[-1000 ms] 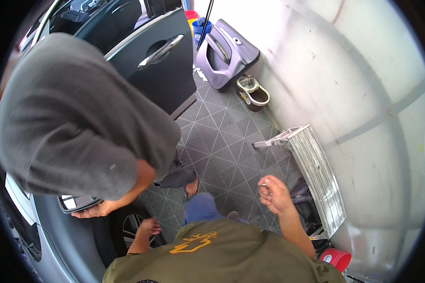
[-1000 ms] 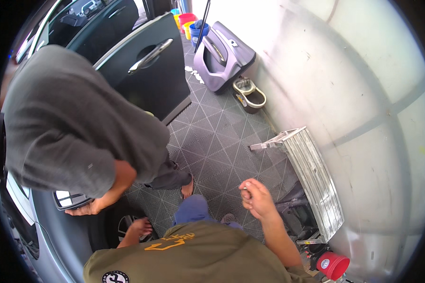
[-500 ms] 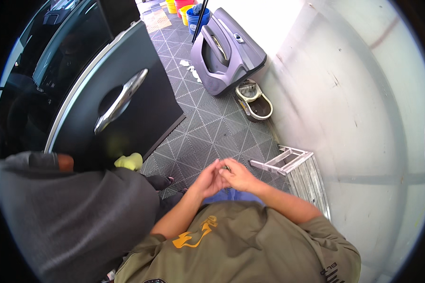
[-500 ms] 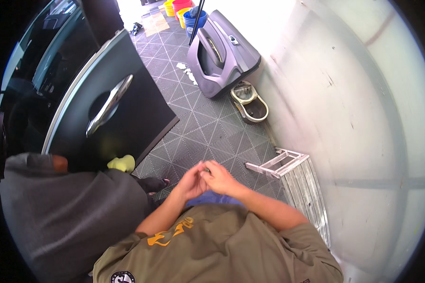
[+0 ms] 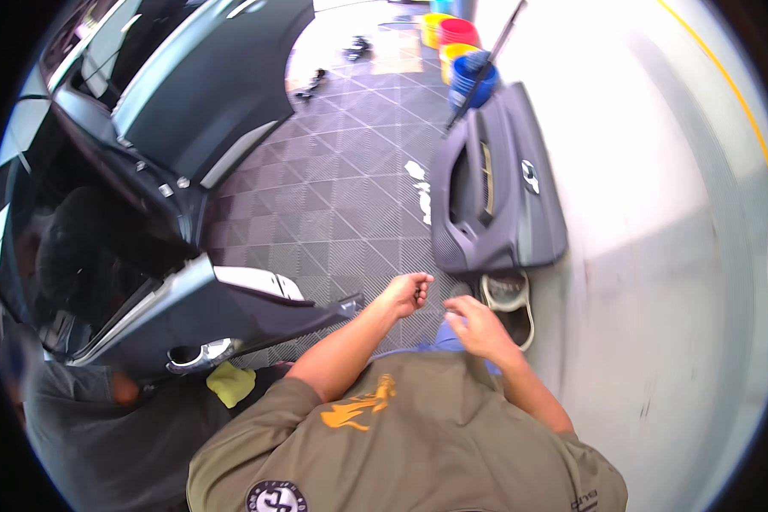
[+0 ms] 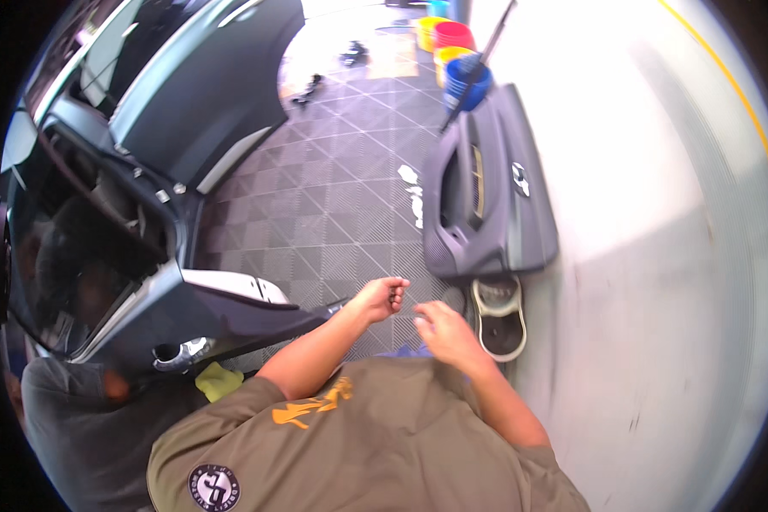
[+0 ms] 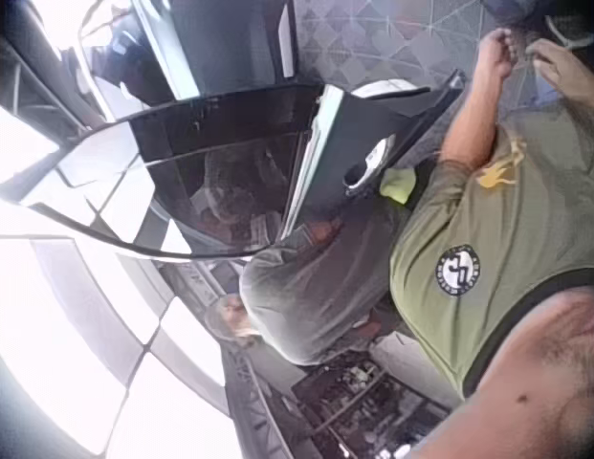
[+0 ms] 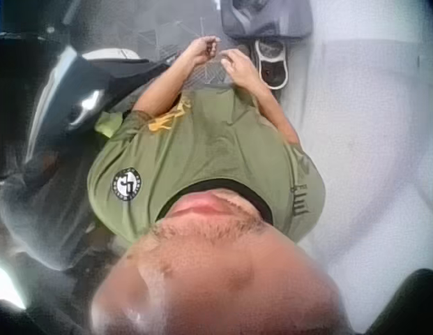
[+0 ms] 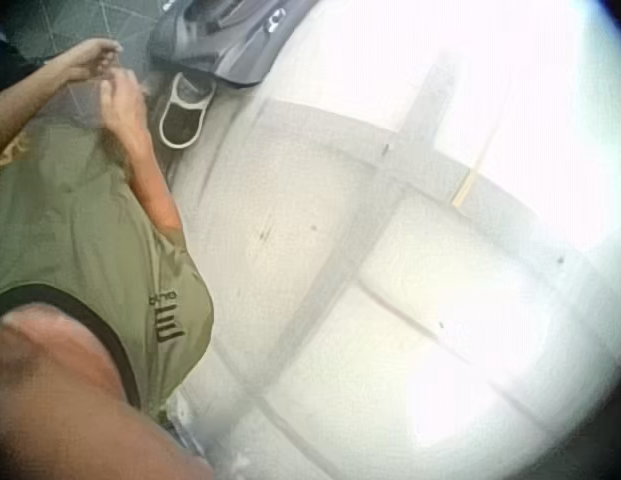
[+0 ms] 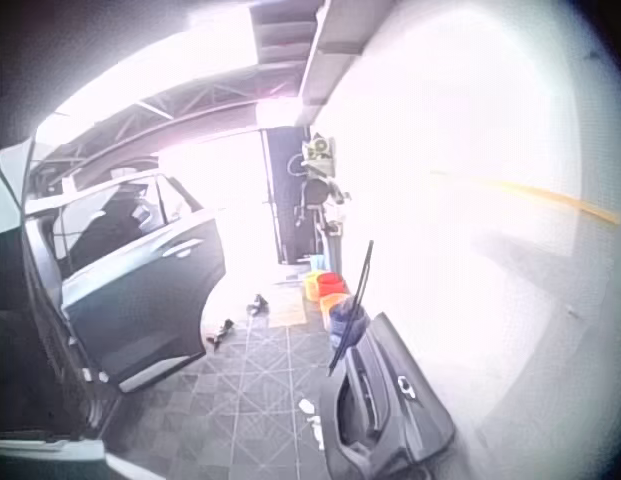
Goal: The person uses a T-handle wrench to loosen and remove bolts securing the side mirror to the car door. After removing the mirror, the person disconnects the wiring harness and sets the mirror aside.
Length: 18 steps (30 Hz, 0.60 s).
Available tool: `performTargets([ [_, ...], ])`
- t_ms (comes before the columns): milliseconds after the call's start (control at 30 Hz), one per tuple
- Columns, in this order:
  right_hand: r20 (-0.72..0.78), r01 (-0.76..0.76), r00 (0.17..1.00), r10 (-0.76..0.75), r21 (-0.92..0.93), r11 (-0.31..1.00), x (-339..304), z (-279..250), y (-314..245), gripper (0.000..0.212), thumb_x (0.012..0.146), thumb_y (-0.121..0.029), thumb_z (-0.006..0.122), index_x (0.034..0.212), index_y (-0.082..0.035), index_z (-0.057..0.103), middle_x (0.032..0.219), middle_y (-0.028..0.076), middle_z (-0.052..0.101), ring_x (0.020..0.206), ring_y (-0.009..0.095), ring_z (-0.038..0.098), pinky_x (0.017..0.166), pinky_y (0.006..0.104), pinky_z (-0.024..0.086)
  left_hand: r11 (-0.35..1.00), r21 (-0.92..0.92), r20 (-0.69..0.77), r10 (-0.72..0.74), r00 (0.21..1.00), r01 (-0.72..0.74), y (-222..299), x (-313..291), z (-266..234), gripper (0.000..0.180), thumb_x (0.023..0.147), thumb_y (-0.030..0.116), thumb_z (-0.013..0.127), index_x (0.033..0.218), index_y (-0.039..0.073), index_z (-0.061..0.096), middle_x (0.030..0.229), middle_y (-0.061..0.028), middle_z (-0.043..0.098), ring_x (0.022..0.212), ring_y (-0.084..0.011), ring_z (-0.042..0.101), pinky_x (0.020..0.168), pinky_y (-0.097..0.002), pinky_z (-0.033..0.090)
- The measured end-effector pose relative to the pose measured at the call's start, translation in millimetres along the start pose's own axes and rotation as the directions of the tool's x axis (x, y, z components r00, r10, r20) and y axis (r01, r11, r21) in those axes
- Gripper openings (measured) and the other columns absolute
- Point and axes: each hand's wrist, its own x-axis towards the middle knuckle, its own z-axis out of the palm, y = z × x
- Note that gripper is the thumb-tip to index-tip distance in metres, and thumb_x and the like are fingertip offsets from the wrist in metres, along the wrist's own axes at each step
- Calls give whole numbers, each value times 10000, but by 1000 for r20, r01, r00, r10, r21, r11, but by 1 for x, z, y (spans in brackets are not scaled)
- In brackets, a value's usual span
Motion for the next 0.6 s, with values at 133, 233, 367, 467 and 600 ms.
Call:
performTargets([
  [133,-63,-28,997,37,141,990,102,-140,24,243,903,-96,528,1109,24,575,1009,115,646,889,190,632,815,306,494,962,253,-152,148,977,-106,117,56,41,127,923,142,485,924,79,595,620,45,445,532,-74,394,468,-230,347],
  [233,-156,-197,950,270,373,907,178,-191,35,215,931,-81,492,1090,33,579,992,101,645,825,135,619,775,276,497,953,234,-194,239,951,-192,204,73,41,107,902,117,501,930,75,595,624,36,450,532,-83,402,471,-240,357],
  [367,-85,-259,942,324,426,867,272,-202,47,207,932,-71,490,1091,30,576,955,90,634,792,134,614,752,273,498,980,19,-368,192,910,-199,278,111,-16,101,884,100,503,839,66,587,614,8,480,507,-107,427,443,-267,370],
  [467,44,-309,948,316,374,875,345,-183,36,204,933,-79,493,1086,28,575,945,92,626,777,137,611,740,272,499,982,-106,-460,90,883,-155,313,140,-86,172,885,159,560,725,99,579,606,9,498,503,-102,437,450,-261,380],
  [600,199,-411,911,361,361,837,465,-130,15,197,931,-81,494,1071,31,576,926,93,631,752,140,612,704,269,502,982,-149,-477,35,878,-119,399,154,-168,154,870,145,576,732,77,571,563,3,460,479,-112,419,434,-285,360],
])
